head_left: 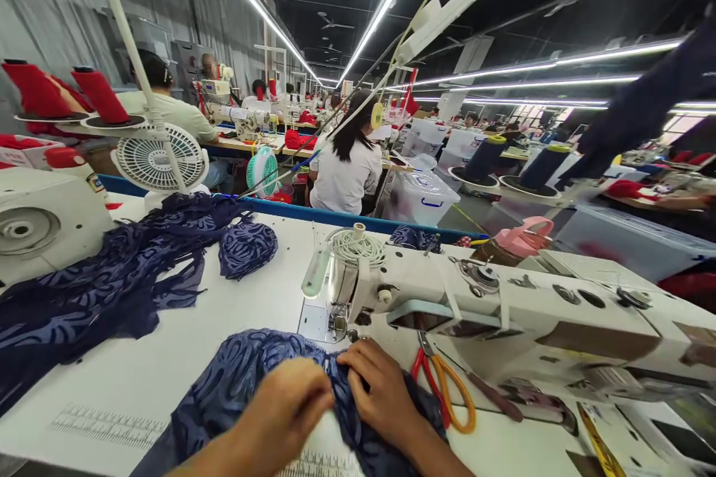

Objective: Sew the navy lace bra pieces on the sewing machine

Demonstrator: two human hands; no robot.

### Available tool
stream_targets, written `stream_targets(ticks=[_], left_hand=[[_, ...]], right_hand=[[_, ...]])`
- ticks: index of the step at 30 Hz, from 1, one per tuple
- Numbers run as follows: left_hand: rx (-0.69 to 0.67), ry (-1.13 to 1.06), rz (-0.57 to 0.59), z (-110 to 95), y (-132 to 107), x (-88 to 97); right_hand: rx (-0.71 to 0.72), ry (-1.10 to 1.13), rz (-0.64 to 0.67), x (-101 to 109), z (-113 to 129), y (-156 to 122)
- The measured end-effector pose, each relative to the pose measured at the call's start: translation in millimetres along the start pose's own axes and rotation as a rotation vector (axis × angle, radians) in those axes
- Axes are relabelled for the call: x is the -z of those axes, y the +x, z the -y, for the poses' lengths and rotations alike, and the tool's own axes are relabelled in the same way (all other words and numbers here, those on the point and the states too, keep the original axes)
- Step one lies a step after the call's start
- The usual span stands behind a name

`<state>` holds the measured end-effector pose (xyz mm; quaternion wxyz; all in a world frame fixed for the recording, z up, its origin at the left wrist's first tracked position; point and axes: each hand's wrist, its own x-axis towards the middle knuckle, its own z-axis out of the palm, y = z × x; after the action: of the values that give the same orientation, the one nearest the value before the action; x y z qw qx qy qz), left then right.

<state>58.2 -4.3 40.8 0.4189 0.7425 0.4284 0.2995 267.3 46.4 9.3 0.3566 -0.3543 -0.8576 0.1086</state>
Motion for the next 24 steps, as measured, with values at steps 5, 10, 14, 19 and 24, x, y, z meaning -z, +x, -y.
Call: stream_targets(ticks=[5, 10, 14, 19, 24], left_hand=[[0.071, 0.572, -0.174, 19.3, 33.3, 30.7], [0.117, 0.633, -0.120, 18.4, 48.9, 24.4], [0.134, 0.636, -0.074, 15.8, 45.8, 25.5], [0.129, 0.625, -0.048, 0.0, 27.2, 29.0], [-0.004, 0.488, -0.342, -13.3, 5.8, 10.7]], right_hand=[[-0.018, -0.040, 0.020, -1.2, 2.5, 0.4], [-0.112, -0.123, 0.082, 6.6, 8.5, 1.1], [-0.246, -0.208, 0.117, 15.3, 11.6, -0.3], [-0.304, -0.203, 0.153, 33.5, 37.1, 0.4], [-0.260, 0.063, 0.180, 41.3, 100.0, -15.2]])
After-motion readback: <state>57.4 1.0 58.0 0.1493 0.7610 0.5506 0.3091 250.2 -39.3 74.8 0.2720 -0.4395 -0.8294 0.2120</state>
